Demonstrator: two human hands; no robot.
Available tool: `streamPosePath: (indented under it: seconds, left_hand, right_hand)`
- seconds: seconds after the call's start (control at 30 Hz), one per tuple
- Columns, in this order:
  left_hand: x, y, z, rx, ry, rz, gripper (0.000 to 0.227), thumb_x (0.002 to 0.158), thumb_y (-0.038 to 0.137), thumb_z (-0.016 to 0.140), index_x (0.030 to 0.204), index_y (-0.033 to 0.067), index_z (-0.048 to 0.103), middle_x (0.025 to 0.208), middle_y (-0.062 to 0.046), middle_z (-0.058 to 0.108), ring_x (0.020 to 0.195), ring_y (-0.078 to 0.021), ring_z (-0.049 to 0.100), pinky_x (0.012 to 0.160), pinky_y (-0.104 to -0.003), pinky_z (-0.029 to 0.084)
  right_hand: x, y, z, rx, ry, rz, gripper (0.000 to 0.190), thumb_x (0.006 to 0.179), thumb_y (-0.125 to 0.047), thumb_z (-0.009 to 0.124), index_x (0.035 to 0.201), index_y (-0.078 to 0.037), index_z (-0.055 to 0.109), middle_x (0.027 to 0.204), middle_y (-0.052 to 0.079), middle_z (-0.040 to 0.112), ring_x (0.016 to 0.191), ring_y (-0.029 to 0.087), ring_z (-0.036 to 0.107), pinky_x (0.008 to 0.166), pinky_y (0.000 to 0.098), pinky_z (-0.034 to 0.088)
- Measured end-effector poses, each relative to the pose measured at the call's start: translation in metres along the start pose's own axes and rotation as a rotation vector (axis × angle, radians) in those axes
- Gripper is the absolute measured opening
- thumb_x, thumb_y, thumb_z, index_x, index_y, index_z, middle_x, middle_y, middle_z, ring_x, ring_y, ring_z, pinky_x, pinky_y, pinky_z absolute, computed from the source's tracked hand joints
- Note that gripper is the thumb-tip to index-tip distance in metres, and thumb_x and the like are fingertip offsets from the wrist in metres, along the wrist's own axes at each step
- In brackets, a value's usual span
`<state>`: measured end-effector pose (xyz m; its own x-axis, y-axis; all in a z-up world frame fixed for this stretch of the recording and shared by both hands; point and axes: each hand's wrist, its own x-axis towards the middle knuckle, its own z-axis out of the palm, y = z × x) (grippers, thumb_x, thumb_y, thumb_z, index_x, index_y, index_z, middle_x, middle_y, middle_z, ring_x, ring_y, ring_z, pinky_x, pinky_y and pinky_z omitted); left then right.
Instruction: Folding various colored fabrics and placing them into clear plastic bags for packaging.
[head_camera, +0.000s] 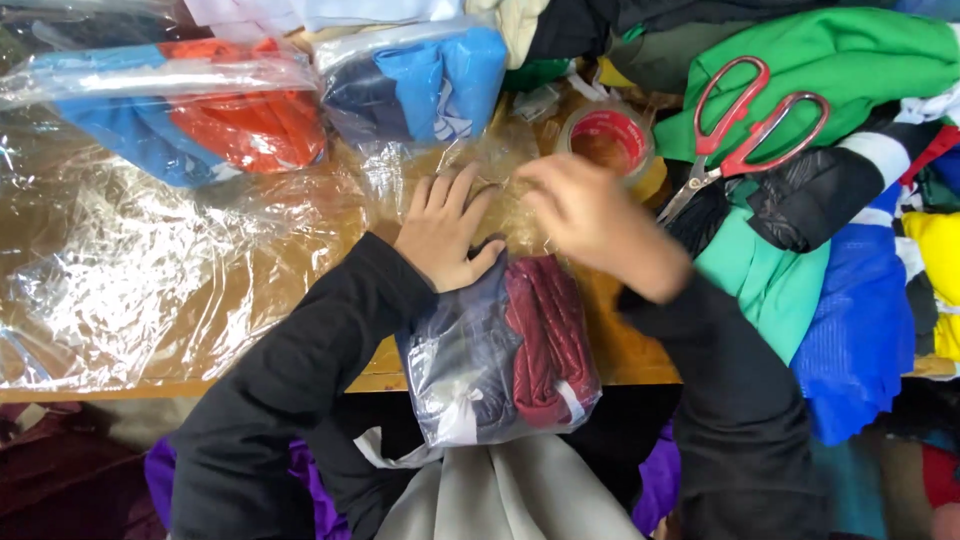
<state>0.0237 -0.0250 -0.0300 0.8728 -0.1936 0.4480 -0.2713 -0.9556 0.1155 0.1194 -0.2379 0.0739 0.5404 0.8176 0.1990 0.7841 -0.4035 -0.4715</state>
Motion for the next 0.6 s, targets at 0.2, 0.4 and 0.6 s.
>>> streamPosePath:
  seconds: [0.2,0.4,0.6]
  left_hand:
    - [-0.002,-0.007,-0.002,-0.171,-0.162,-0.007,0.077,0.092,0.058,0.055,0.147,0.0051,0.045,0.163,-0.026,0.027,0.146,-0.0415,0.029,0.122,-0.059,0.011]
    - [-0.007,0.003,0.000,-0.242,-0.240,0.086,0.081,0.090,0.062,0.053,0.148,0.0049,0.045,0.167,-0.024,0.019,0.150,-0.0429,0.023,0.122,-0.061,0.008]
    - [-0.006,0.005,-0.001,-0.244,-0.133,-0.003,0.085,0.088,0.073,0.055,0.149,0.0147,0.046,0.167,-0.013,0.028,0.152,-0.0370,0.025,0.122,-0.061,0.003]
  right_hand:
    - [-0.004,0.025,0.077,-0.147,0.160,-0.208,0.046,0.097,-0.025,0.061,0.141,-0.014,0.055,0.140,0.011,0.057,0.129,0.035,0.056,0.103,0.0481,0.049]
    - [-0.021,0.004,0.056,-0.258,0.059,-0.092,0.047,0.095,-0.030,0.059,0.139,-0.014,0.056,0.136,0.010,0.060,0.117,0.033,0.061,0.093,0.0487,0.053]
    - [-0.009,0.003,0.047,0.024,0.508,-0.324,0.035,0.101,-0.019,0.049,0.128,-0.008,0.068,0.136,0.011,0.063,0.123,0.033,0.060,0.106,0.0460,0.049]
